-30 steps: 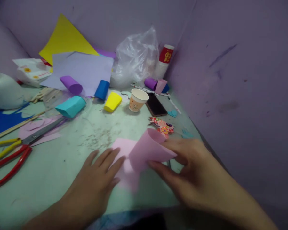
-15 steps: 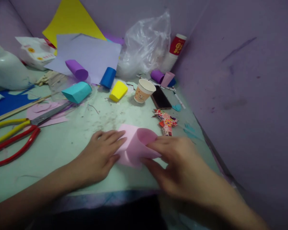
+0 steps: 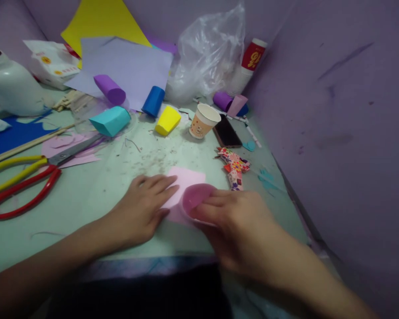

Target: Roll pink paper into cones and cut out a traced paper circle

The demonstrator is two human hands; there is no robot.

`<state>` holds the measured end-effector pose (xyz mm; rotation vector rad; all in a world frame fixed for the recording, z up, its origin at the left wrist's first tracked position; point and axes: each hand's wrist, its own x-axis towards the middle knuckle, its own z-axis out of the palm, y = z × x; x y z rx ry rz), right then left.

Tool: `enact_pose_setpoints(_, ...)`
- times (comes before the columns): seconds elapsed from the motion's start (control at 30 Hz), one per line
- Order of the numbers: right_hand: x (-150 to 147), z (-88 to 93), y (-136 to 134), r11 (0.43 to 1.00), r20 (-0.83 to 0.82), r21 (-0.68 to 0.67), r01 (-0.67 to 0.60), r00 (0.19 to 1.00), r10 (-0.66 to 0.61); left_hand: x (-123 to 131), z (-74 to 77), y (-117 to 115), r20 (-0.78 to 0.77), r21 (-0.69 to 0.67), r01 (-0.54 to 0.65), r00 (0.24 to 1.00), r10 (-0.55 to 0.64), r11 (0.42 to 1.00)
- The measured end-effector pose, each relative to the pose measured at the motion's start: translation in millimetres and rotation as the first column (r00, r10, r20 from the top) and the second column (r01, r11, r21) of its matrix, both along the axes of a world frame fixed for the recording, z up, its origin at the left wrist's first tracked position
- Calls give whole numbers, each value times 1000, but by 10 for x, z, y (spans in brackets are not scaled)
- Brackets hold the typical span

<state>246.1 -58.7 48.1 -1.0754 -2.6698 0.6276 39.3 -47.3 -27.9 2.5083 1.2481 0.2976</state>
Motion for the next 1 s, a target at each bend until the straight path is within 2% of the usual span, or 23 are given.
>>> enact_pose_setpoints(0.17,-17,28,-17,1000,-2,17,-19,1000,19,4,-8,4,-15,-2,4,1000,-4,1000)
enact_pose_setpoints(0.33,4,48,-51,999,29,-28,-28,999,29,6,-11,9,-14,9,6,1000,-6,1000)
enact_pose_setpoints(0.57,34,16,-54,999,19,27,-31,999,31,16,-18,12,-11,15,10,1000,-10,1000)
enact_pose_setpoints(0.83,19,55,6,997,12,-33,-64,998,64,13,-10,11,-24,7,3,1000,-3,1000)
enact_pose_setpoints(1.0,1,36,-18,998,-1,5,-66,998,66,19,-3,9,-30,14,10,999,-10,1000)
